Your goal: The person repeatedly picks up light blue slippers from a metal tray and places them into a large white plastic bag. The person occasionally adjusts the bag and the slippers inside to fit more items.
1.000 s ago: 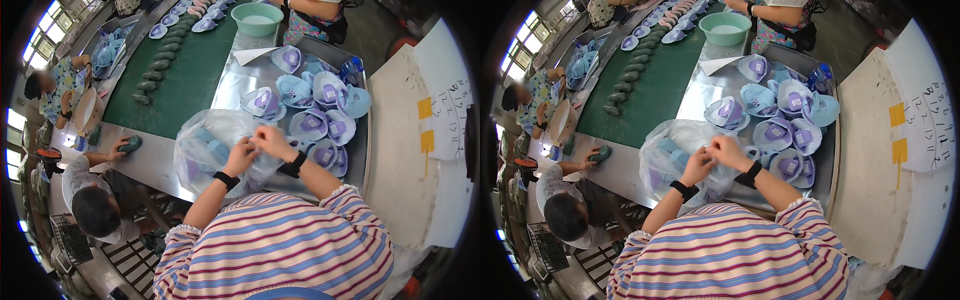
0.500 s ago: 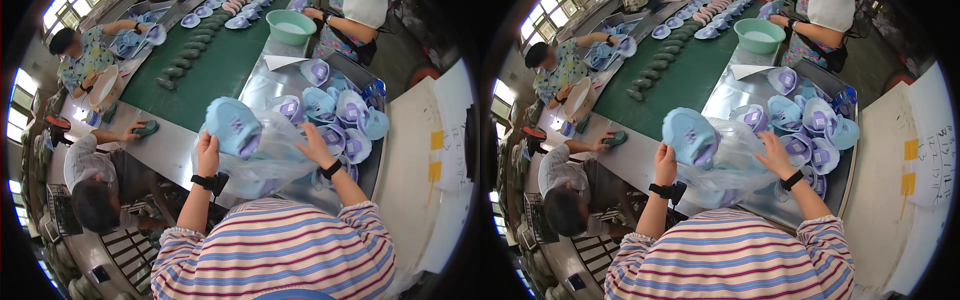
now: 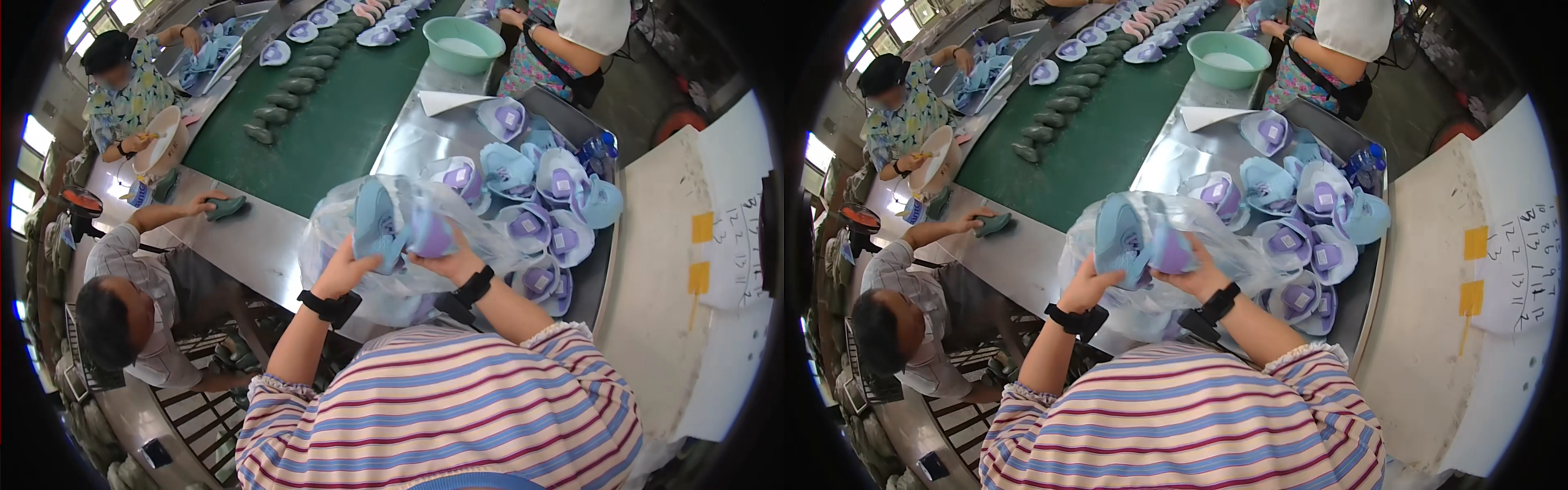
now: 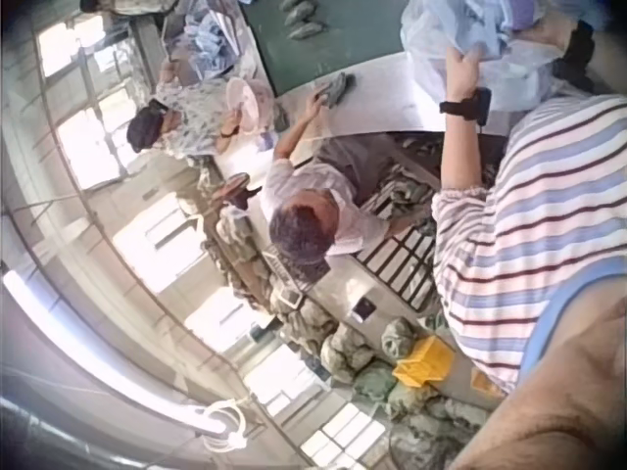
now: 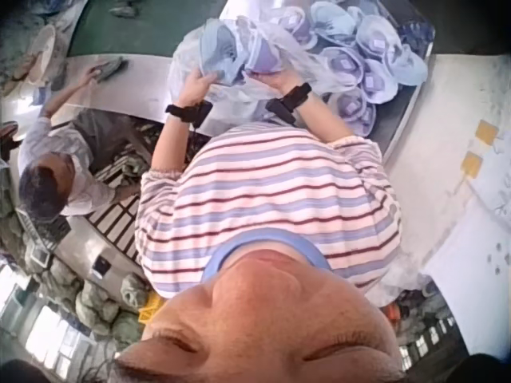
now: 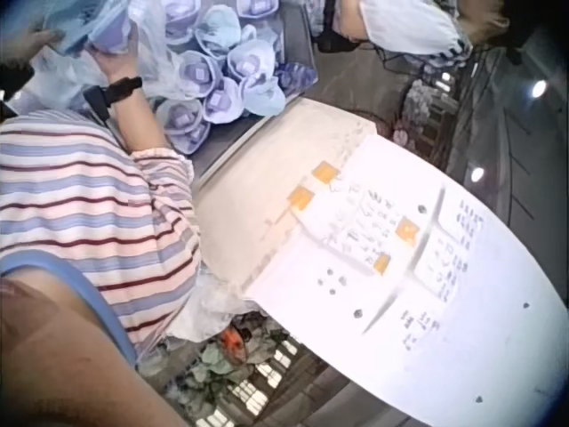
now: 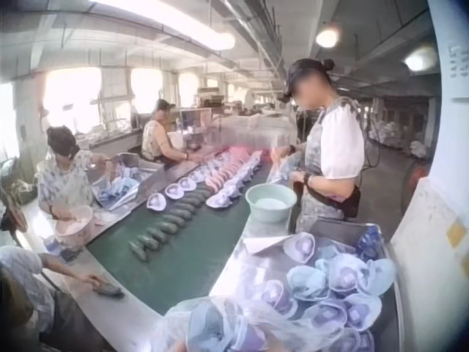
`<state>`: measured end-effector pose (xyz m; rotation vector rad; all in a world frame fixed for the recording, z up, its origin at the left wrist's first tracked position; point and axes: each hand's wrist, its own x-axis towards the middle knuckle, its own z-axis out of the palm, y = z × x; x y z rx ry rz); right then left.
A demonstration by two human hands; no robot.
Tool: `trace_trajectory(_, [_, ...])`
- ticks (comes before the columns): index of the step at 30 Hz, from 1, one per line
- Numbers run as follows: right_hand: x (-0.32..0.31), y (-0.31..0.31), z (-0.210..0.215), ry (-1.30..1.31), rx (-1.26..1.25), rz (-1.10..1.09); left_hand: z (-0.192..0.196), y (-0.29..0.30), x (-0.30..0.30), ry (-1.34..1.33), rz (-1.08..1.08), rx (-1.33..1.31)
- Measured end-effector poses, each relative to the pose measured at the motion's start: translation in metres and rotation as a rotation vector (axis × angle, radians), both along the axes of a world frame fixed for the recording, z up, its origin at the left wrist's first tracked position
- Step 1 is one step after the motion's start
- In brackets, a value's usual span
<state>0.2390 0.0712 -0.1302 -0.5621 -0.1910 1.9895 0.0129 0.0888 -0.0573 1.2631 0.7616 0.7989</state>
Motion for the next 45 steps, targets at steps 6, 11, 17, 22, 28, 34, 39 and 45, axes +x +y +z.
trace_trajectory(6, [0.04, 0.006, 0.054, 0.245, -0.013, 0.073, -0.012, 0.017, -0.021, -0.529, 0.298, -0.343])
trace_trajectory(11, [0.037, 0.008, 0.075, -0.514, 0.228, -0.17, -0.021, 0.032, -0.007, -0.272, 0.343, -0.155])
trace_trajectory(17, [0.041, 0.015, 0.062, -0.884, 0.273, -0.276, -0.022, 0.039, 0.005, -0.159, 0.324, -0.103])
trace_trajectory(22, [0.048, 0.02, 0.078, -0.762, 0.178, -0.252, -0.015, 0.044, 0.011, -0.238, 0.282, -0.218])
trace_trajectory(28, [0.011, 0.023, 0.06, -1.487, 0.753, -0.096, -0.002, 0.046, 0.039, 0.195, 0.098, -0.05])
trace_trajectory(34, [0.016, 0.024, 0.063, -1.233, 0.493, 0.055, -0.02, 0.152, -0.04, 0.157, 0.628, -0.158])
trace_trajectory(39, [0.028, 0.016, 0.044, -1.292, 0.519, 0.504, -0.02, 0.28, -0.153, -0.494, 1.07, -0.093])
trace_trajectory(45, [0.007, 0.007, 0.047, -1.274, 0.519, 0.681, -0.004, 0.308, -0.177, -0.108, 0.903, -0.081])
